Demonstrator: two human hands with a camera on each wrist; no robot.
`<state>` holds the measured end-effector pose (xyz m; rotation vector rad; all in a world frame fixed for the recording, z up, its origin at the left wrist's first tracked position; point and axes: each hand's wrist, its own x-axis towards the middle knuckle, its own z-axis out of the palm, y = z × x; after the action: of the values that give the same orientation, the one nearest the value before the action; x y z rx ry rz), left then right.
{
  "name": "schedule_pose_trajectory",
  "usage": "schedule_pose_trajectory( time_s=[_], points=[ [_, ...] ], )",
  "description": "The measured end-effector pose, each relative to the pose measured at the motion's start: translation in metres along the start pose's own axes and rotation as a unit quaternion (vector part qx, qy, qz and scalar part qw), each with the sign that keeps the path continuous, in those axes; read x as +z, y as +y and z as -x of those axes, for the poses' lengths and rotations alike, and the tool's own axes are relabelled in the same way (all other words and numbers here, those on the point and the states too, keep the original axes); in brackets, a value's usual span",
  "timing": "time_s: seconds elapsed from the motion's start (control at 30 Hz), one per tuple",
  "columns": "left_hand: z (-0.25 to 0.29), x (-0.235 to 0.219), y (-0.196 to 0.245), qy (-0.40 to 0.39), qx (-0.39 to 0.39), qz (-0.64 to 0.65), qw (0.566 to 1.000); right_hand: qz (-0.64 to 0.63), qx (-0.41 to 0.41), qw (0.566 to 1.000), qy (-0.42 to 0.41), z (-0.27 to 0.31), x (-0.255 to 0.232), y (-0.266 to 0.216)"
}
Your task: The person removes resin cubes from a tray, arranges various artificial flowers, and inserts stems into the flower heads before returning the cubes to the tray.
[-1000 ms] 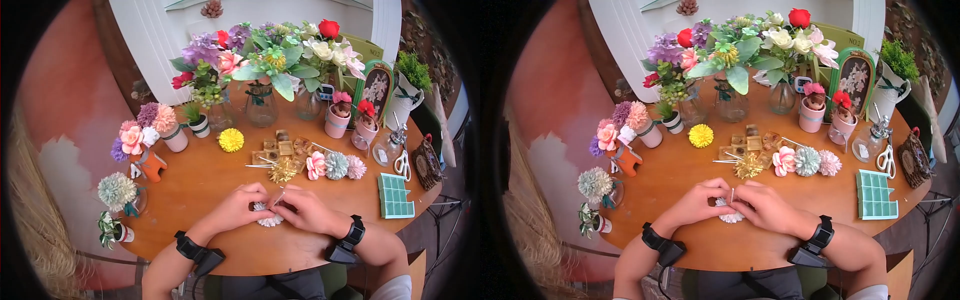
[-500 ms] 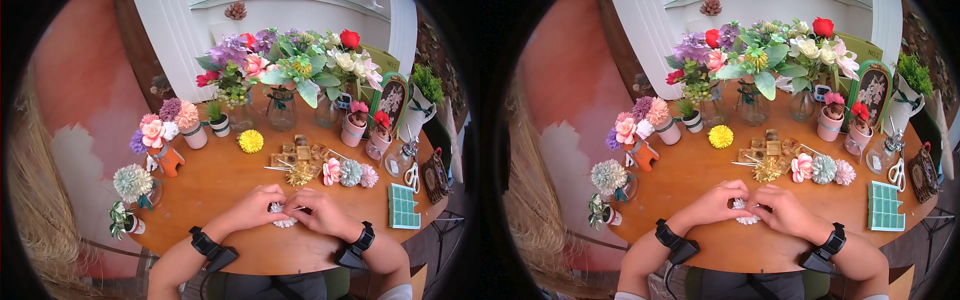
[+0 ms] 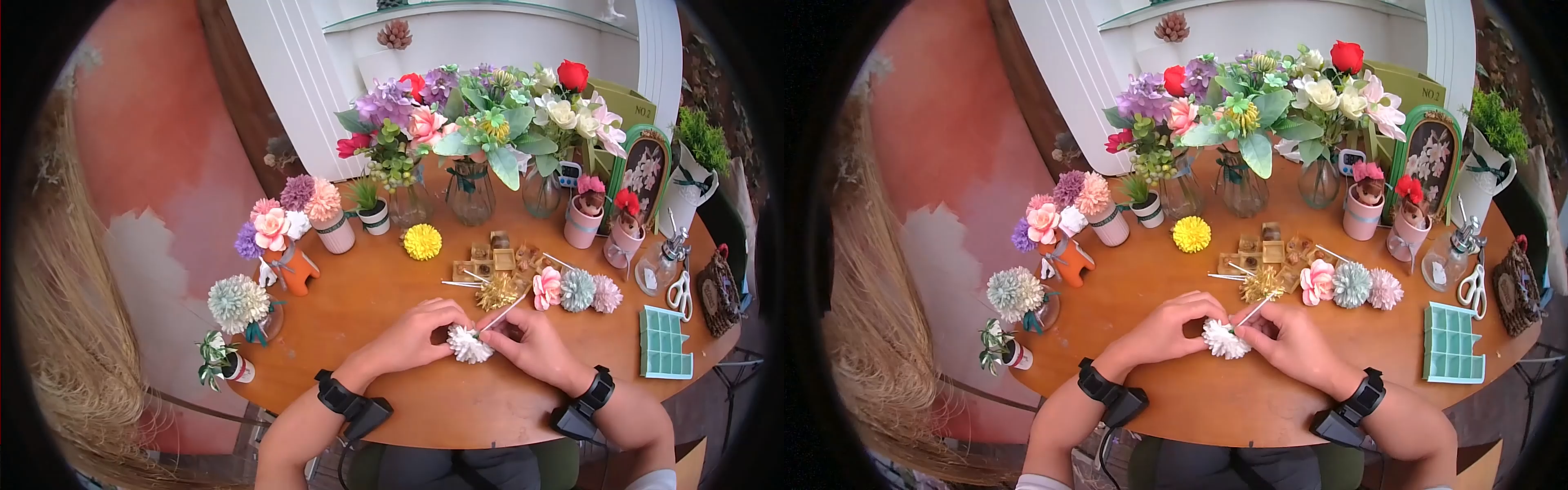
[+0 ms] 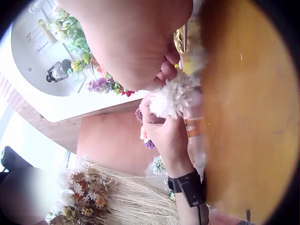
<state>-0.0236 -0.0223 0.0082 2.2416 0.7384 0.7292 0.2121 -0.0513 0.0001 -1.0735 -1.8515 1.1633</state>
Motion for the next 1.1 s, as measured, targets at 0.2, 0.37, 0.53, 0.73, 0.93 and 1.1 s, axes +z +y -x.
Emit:
schedule_pose_trajectory(
  time_s=[0.2, 0.37, 0.53, 0.73, 0.93, 1.1],
  points=[
    [0.011, -0.038, 0.011, 0.099, -0.020, 0.100, 0.990, -0.049, -0.059, 0.995, 0.063, -0.001, 0.001, 0.004],
    [0.022, -0.070, 0.013, 0.362, -0.055, 0.158, 0.917, 0.050, -0.087, 0.994, 0.047, 0.002, 0.003, -0.002],
    [0.015, -0.109, 0.017, 0.536, -0.065, 0.129, 0.832, 0.065, -0.134, 0.987, 0.061, 0.001, 0.004, 0.004],
    [-0.035, -0.202, 0.047, 0.525, -0.162, 0.050, 0.834, 0.091, -0.140, 0.985, 0.053, 0.002, 0.002, 0.004],
    [-0.056, -0.226, 0.025, 0.517, -0.251, -0.014, 0.818, 0.125, -0.146, 0.981, 0.038, 0.000, 0.001, 0.008],
    [-0.058, -0.212, 0.016, 0.531, -0.328, -0.048, 0.780, 0.133, -0.148, 0.980, 0.023, 0.000, 0.001, 0.010]
  ],
)
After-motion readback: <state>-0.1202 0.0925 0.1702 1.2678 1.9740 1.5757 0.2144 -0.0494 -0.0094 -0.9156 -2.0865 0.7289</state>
